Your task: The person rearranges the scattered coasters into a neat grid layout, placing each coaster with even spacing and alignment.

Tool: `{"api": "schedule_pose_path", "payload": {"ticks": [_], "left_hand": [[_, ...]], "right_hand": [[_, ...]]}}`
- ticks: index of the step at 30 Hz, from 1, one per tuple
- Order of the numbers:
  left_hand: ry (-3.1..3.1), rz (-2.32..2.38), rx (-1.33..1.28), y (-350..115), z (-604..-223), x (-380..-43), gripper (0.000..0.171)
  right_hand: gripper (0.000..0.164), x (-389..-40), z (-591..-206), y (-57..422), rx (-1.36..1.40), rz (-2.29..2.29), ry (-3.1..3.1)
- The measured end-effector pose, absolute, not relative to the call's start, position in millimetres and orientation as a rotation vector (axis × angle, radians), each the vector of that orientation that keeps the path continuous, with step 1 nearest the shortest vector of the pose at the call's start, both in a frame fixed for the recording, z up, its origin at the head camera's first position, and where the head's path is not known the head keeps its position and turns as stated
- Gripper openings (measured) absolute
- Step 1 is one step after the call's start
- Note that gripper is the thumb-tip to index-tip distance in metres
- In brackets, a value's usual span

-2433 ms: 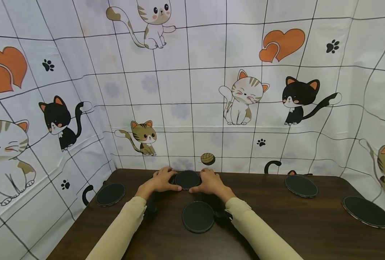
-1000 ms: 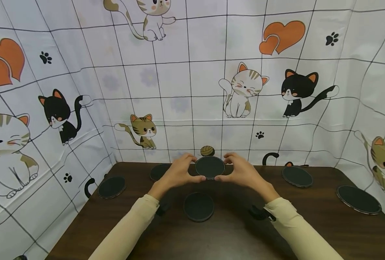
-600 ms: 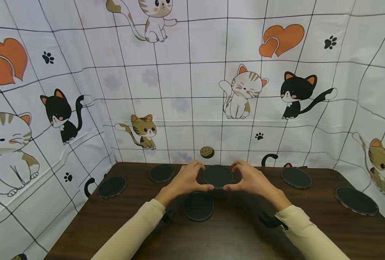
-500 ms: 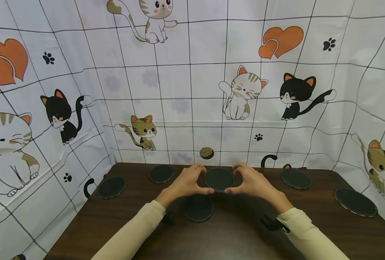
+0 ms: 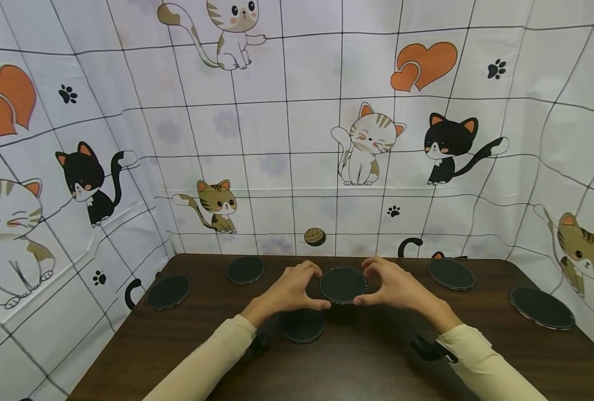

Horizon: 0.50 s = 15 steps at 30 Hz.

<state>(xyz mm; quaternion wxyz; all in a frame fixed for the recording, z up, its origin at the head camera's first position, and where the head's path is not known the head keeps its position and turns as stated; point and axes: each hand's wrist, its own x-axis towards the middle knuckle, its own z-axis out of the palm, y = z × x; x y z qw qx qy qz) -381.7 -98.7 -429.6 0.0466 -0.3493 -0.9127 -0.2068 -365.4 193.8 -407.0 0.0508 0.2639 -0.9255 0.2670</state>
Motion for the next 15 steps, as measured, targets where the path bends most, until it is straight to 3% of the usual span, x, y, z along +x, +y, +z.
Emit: {"api": "schedule_pose_path", "payload": {"ticks": [15], "left_hand": [[-2.837,-0.627,-1.074,-97,-428,-381,0.065]], "right_hand": [[0.093,-371,-420,201,0.859,0.867,-2.858]]}}
